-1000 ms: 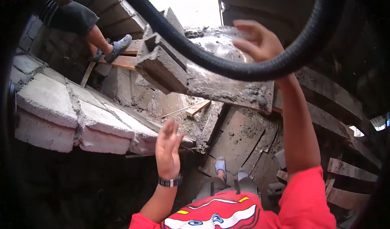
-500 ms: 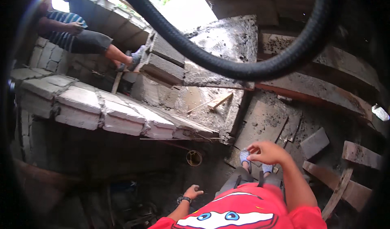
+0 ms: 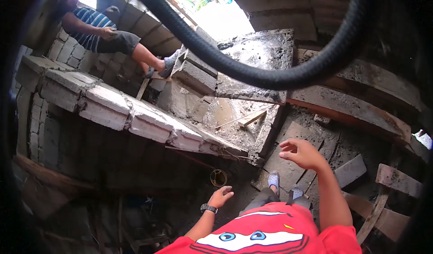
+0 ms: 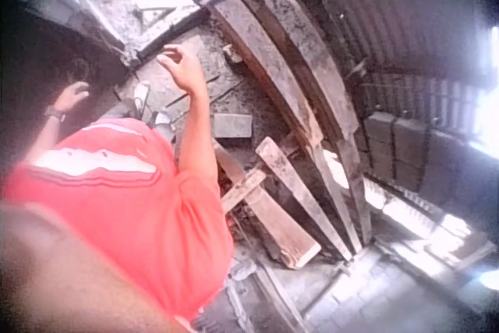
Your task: The person uses an angle grinder to cut a concrete block, handles a long metal rod, and then uses a shovel to mix and move wet concrete to a person building a wall.
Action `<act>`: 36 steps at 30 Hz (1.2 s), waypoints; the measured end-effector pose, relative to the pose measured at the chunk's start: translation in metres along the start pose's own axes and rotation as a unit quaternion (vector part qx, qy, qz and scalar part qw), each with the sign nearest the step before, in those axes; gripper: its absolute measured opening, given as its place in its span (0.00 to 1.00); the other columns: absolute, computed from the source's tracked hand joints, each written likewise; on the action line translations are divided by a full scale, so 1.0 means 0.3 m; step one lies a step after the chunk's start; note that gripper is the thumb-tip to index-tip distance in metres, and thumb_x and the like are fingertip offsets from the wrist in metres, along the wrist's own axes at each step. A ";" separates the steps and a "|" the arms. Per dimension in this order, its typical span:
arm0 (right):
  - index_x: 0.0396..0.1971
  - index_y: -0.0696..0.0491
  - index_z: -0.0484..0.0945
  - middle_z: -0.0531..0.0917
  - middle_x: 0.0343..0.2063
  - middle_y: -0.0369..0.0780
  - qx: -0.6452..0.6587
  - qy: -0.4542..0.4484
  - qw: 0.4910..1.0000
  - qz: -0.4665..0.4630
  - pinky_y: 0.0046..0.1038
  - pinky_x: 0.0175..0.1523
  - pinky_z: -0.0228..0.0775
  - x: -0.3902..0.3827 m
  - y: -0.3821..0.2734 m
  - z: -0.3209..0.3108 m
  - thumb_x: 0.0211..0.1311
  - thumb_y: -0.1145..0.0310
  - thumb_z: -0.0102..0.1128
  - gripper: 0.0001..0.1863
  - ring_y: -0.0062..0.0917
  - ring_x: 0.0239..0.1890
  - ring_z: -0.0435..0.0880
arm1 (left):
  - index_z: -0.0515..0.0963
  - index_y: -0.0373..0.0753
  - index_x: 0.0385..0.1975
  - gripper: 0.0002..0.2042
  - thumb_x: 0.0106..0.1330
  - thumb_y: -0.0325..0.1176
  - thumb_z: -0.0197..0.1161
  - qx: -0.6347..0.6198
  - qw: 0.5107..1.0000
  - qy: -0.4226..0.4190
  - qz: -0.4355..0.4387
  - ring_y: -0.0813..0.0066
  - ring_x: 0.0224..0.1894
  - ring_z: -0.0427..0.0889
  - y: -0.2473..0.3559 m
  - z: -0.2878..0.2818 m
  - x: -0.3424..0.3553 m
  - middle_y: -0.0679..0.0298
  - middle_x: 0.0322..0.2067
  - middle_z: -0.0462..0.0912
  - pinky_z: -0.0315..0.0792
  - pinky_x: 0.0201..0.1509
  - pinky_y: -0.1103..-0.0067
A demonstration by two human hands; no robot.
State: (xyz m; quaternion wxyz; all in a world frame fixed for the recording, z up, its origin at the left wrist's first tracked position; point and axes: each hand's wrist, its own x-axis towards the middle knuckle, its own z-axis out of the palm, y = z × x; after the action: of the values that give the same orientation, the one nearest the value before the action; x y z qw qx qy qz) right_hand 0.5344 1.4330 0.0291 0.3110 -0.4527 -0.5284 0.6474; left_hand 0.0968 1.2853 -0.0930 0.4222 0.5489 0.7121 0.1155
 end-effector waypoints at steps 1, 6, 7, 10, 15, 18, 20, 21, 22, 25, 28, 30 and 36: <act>0.50 0.61 0.75 0.84 0.41 0.46 -0.013 -0.012 1.000 -0.013 0.28 0.50 0.74 0.010 -0.003 0.009 0.57 0.64 0.66 0.23 0.26 0.44 0.83 | 0.74 0.35 0.54 0.23 0.62 0.41 0.65 0.013 1.000 0.007 0.005 0.63 0.52 0.80 0.059 -0.020 0.002 0.52 0.49 0.81 0.72 0.57 0.72; 0.47 0.60 0.77 0.85 0.41 0.46 -0.136 -0.018 0.981 -0.138 0.30 0.50 0.74 0.217 -0.127 0.127 0.56 0.59 0.66 0.24 0.31 0.43 0.84 | 0.75 0.36 0.54 0.23 0.62 0.41 0.65 -0.009 0.998 0.049 0.024 0.63 0.52 0.81 0.104 -0.131 -0.010 0.53 0.48 0.81 0.72 0.56 0.72; 0.47 0.59 0.78 0.85 0.41 0.46 -0.183 0.008 0.965 -0.189 0.31 0.50 0.74 0.301 -0.187 0.173 0.56 0.56 0.66 0.25 0.33 0.43 0.84 | 0.75 0.36 0.54 0.22 0.62 0.41 0.65 -0.001 0.998 0.058 0.025 0.63 0.52 0.81 0.102 -0.149 -0.024 0.53 0.48 0.82 0.73 0.56 0.72; 0.56 0.54 0.73 0.81 0.49 0.45 -0.317 0.137 0.903 -0.255 0.36 0.56 0.71 0.568 -0.391 0.313 0.55 0.49 0.65 0.32 0.37 0.50 0.81 | 0.75 0.36 0.53 0.22 0.62 0.41 0.65 0.019 0.999 0.047 0.018 0.64 0.52 0.81 0.102 -0.193 -0.026 0.53 0.48 0.82 0.72 0.56 0.73; 0.62 0.53 0.64 0.75 0.55 0.51 -0.326 0.247 0.875 -0.259 0.39 0.59 0.68 0.967 -0.604 0.427 0.50 0.45 0.68 0.42 0.41 0.56 0.76 | 0.75 0.36 0.53 0.23 0.61 0.43 0.65 0.015 0.997 0.067 0.029 0.62 0.53 0.80 0.060 -0.214 -0.053 0.52 0.49 0.81 0.72 0.57 0.72; 0.61 0.53 0.64 0.77 0.53 0.50 -0.297 0.226 0.896 -0.240 0.38 0.57 0.70 1.051 -0.645 0.503 0.48 0.44 0.69 0.44 0.42 0.54 0.77 | 0.75 0.34 0.53 0.24 0.62 0.44 0.65 0.004 0.993 0.114 -0.016 0.61 0.54 0.79 -0.064 -0.228 -0.189 0.51 0.49 0.81 0.71 0.58 0.71; 0.61 0.54 0.65 0.78 0.51 0.51 -0.273 0.197 0.918 -0.209 0.38 0.56 0.70 1.097 -0.633 0.525 0.47 0.43 0.70 0.45 0.42 0.53 0.78 | 0.76 0.34 0.52 0.24 0.61 0.44 0.65 -0.014 0.985 0.154 -0.076 0.60 0.53 0.80 -0.132 -0.219 -0.289 0.50 0.48 0.81 0.72 0.58 0.71; 0.59 0.55 0.66 0.79 0.48 0.52 -0.283 0.261 0.890 -0.244 0.39 0.55 0.71 1.152 -0.602 0.523 0.46 0.43 0.70 0.45 0.44 0.51 0.79 | 0.76 0.35 0.52 0.24 0.61 0.45 0.66 -0.016 0.982 0.158 -0.105 0.61 0.52 0.81 -0.174 -0.212 -0.325 0.51 0.48 0.82 0.72 0.57 0.71; 0.58 0.56 0.67 0.81 0.45 0.52 -0.293 0.322 0.856 -0.278 0.39 0.54 0.72 1.190 -0.585 0.521 0.46 0.43 0.71 0.44 0.45 0.49 0.80 | 0.77 0.35 0.51 0.24 0.60 0.45 0.66 -0.019 0.977 0.161 -0.135 0.61 0.52 0.81 -0.221 -0.202 -0.357 0.51 0.48 0.82 0.72 0.57 0.71; 0.50 0.57 0.74 0.83 0.38 0.52 -0.280 0.294 0.862 -0.305 0.41 0.49 0.74 1.158 -0.621 0.557 0.47 0.46 0.71 0.37 0.45 0.43 0.83 | 0.77 0.35 0.50 0.25 0.58 0.47 0.68 -0.006 0.964 0.129 -0.231 0.62 0.51 0.81 -0.366 -0.158 -0.501 0.52 0.47 0.82 0.73 0.56 0.71; 0.47 0.56 0.76 0.84 0.37 0.51 -0.244 0.239 0.893 -0.294 0.41 0.48 0.74 1.083 -0.680 0.557 0.47 0.47 0.71 0.33 0.44 0.42 0.83 | 0.78 0.35 0.50 0.25 0.58 0.47 0.68 -0.022 0.965 0.107 -0.237 0.63 0.50 0.82 -0.472 -0.114 -0.541 0.53 0.46 0.83 0.73 0.56 0.71; 0.46 0.55 0.77 0.84 0.37 0.50 -0.212 0.221 0.906 -0.292 0.40 0.49 0.74 1.067 -0.678 0.540 0.47 0.47 0.71 0.32 0.45 0.42 0.83 | 0.78 0.35 0.50 0.25 0.58 0.47 0.68 -0.042 0.966 0.092 -0.239 0.63 0.50 0.82 -0.496 -0.094 -0.491 0.54 0.46 0.83 0.73 0.55 0.72; 0.61 0.57 0.65 0.72 0.58 0.51 -0.320 0.223 0.887 -0.247 0.37 0.59 0.68 0.986 -0.603 0.532 0.49 0.45 0.69 0.44 0.42 0.58 0.74 | 0.78 0.35 0.50 0.24 0.59 0.45 0.66 -0.087 0.970 0.129 -0.187 0.64 0.50 0.81 -0.487 -0.101 -0.391 0.52 0.46 0.83 0.73 0.55 0.72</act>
State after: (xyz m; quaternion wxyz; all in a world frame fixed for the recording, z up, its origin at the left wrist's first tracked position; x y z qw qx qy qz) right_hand 0.2575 1.6744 0.1326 0.4082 -0.5150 -0.7186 0.2276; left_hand -0.0205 1.1371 -0.1103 0.3872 0.3471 0.8379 0.1658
